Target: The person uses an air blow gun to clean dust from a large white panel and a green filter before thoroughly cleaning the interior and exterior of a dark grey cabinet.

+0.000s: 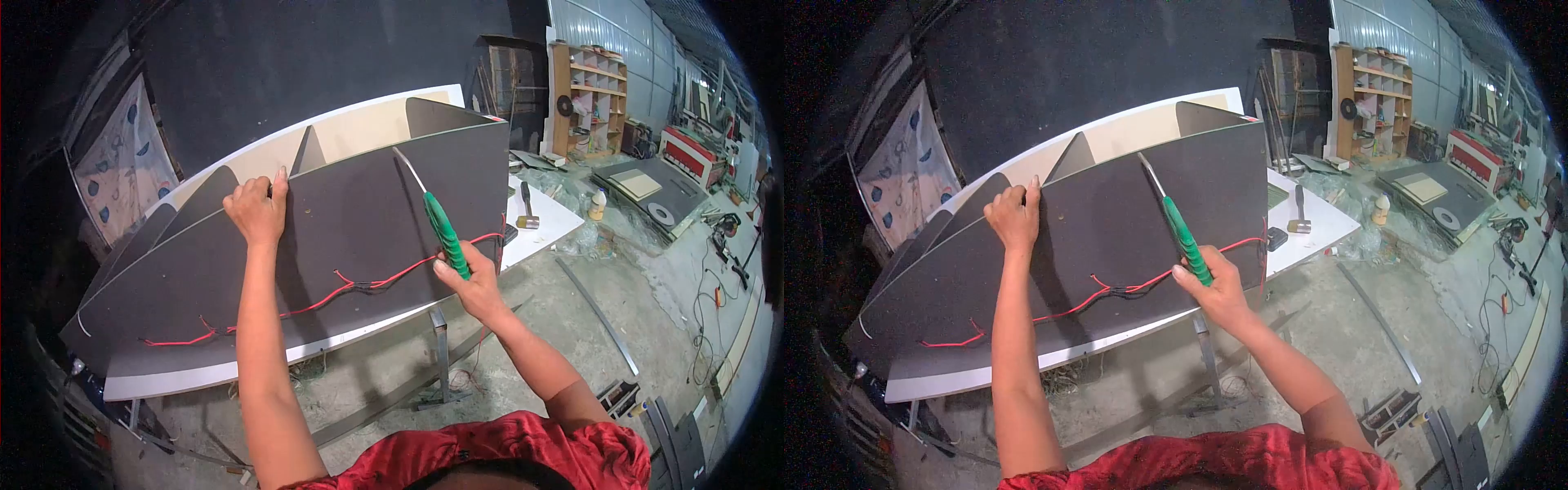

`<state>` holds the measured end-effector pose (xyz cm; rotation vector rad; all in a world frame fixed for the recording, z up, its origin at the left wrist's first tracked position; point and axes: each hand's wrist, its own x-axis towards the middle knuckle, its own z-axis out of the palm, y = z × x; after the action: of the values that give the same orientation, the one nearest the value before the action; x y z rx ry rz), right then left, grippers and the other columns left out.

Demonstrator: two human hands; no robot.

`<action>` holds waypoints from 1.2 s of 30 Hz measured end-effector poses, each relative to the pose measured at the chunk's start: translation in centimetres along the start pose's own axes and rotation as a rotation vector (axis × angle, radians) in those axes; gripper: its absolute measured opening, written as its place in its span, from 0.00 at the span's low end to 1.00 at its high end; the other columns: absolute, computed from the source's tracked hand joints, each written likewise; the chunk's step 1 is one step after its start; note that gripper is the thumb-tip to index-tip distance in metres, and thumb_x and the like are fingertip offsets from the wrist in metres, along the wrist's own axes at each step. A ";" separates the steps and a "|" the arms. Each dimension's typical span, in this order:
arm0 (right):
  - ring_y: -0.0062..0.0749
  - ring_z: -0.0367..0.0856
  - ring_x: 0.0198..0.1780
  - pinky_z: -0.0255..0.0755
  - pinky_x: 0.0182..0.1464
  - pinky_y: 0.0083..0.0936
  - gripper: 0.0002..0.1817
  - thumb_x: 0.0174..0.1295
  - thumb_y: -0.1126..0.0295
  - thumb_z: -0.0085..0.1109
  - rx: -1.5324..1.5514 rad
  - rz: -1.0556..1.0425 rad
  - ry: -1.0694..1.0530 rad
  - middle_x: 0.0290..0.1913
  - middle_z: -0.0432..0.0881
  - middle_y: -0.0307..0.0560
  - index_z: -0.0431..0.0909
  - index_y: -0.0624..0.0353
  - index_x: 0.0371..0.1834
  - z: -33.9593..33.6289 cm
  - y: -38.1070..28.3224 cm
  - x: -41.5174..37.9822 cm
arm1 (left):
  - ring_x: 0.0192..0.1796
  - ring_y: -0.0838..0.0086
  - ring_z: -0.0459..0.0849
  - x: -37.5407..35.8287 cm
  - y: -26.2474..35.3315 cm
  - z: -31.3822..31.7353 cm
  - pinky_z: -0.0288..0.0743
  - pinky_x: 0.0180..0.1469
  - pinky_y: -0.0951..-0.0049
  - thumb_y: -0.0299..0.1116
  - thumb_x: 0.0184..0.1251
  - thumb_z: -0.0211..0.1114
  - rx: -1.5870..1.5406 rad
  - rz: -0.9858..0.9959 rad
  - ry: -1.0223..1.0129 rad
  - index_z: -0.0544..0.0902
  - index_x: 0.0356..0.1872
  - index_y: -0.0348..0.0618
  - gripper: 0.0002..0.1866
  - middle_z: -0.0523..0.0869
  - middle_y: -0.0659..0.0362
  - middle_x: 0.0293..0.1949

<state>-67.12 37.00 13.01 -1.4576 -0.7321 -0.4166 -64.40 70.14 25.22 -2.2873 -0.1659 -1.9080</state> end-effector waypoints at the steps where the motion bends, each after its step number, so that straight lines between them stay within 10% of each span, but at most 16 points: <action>1: 0.21 0.72 0.36 0.67 0.40 0.22 0.12 0.61 0.66 0.65 0.014 0.015 0.000 0.33 0.74 0.38 0.75 0.63 0.40 0.3 0.0 0.2 | 0.30 0.64 0.76 0.1 0.0 0.2 0.60 0.38 0.63 0.52 0.64 0.60 0.023 0.014 0.037 0.78 0.18 0.45 0.23 0.80 0.59 0.22; 36: 0.27 0.74 0.42 0.67 0.47 0.25 0.17 0.61 0.63 0.63 -0.071 0.071 -0.144 0.38 0.76 0.44 0.76 0.64 0.46 1.9 4.4 -5.5 | 0.25 0.67 0.73 0.0 0.2 0.7 0.59 0.35 0.65 0.63 0.51 0.67 -0.002 0.059 0.203 0.72 0.12 0.47 0.29 0.74 0.61 0.17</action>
<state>-68.49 38.30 5.96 -1.5877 -0.7842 -0.2882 -63.73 70.10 25.13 -2.0582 -0.0709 -2.0934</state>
